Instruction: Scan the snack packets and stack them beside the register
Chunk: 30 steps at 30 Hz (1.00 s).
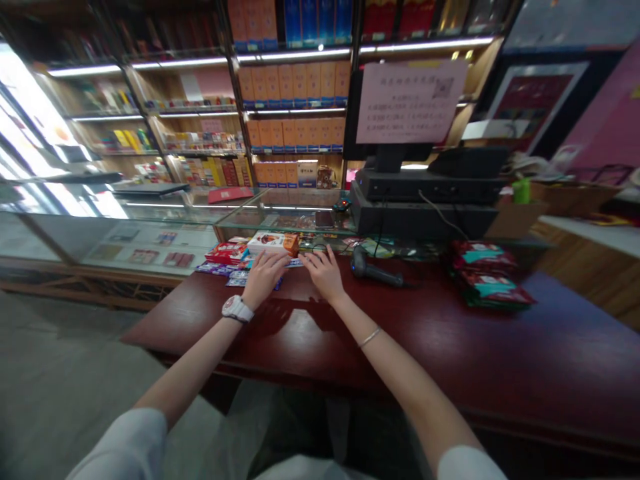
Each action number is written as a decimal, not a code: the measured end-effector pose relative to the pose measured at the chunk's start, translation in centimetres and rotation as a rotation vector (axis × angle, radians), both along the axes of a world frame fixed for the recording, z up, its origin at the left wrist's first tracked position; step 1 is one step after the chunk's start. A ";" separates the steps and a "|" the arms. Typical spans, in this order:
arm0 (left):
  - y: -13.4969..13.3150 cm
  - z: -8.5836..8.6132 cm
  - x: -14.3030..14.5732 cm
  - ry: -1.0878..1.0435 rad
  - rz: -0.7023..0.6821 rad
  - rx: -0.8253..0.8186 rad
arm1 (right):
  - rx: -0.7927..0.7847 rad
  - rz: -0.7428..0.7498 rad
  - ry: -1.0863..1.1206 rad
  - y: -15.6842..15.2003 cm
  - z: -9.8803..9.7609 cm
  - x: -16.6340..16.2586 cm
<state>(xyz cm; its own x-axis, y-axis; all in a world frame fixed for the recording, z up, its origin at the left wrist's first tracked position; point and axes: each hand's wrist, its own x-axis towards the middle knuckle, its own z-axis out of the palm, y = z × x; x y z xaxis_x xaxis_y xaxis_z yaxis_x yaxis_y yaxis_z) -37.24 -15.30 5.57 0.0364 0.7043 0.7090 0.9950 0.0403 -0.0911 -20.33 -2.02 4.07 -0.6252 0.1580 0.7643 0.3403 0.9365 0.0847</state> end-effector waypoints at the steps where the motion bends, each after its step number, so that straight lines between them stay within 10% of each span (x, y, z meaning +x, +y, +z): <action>1: 0.7 0.0 0.5 -0.002 -0.024 -0.002 | 0.006 -0.014 0.019 0.5 0.1 0.8; 22: 11.6 -1.2 7.1 -0.168 -0.249 0.088 | -0.010 -0.225 0.174 7.4 -1.7 9.4; 30: 11.8 -3.6 8.0 -0.200 -0.234 0.078 | -0.128 -0.227 0.155 7.9 -2.6 9.9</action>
